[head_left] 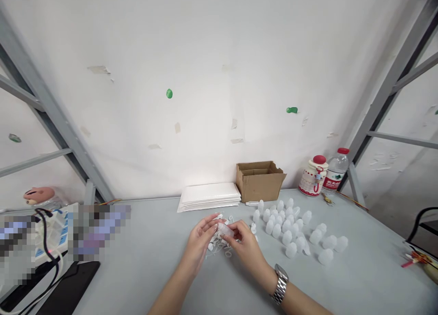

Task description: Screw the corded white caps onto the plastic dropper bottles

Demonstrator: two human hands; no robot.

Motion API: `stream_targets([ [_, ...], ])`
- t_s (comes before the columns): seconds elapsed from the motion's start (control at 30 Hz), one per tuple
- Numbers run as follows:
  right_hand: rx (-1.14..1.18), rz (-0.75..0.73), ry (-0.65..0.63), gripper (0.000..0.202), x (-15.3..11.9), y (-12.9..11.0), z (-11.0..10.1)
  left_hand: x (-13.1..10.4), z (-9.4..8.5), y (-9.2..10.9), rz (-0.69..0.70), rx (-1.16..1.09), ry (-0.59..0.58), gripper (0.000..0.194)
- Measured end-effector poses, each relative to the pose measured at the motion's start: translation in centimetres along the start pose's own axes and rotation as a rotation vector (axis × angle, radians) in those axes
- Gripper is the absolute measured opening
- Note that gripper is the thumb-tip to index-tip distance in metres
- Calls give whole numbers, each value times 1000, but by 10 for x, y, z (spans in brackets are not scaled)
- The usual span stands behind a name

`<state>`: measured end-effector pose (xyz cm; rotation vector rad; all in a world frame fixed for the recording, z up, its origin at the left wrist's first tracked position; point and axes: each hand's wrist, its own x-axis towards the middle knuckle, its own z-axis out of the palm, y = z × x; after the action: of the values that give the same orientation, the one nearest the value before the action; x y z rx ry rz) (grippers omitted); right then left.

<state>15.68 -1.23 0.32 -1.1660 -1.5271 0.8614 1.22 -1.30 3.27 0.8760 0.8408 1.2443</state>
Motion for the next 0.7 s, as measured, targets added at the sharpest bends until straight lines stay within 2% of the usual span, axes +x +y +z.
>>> stream_targets([
  [0.33, -3, -30, 23, 6, -2, -3, 1, 4, -1, -5, -52, -133, -56, 29],
  [0.5, 89, 57, 27, 14, -2, -7, 1, 3, -2, -6, -75, -180, -60, 28],
  [0.7, 488, 279, -191, 34, 3, -11, -1, 1, -2, -3, -97, -208, -54, 23],
])
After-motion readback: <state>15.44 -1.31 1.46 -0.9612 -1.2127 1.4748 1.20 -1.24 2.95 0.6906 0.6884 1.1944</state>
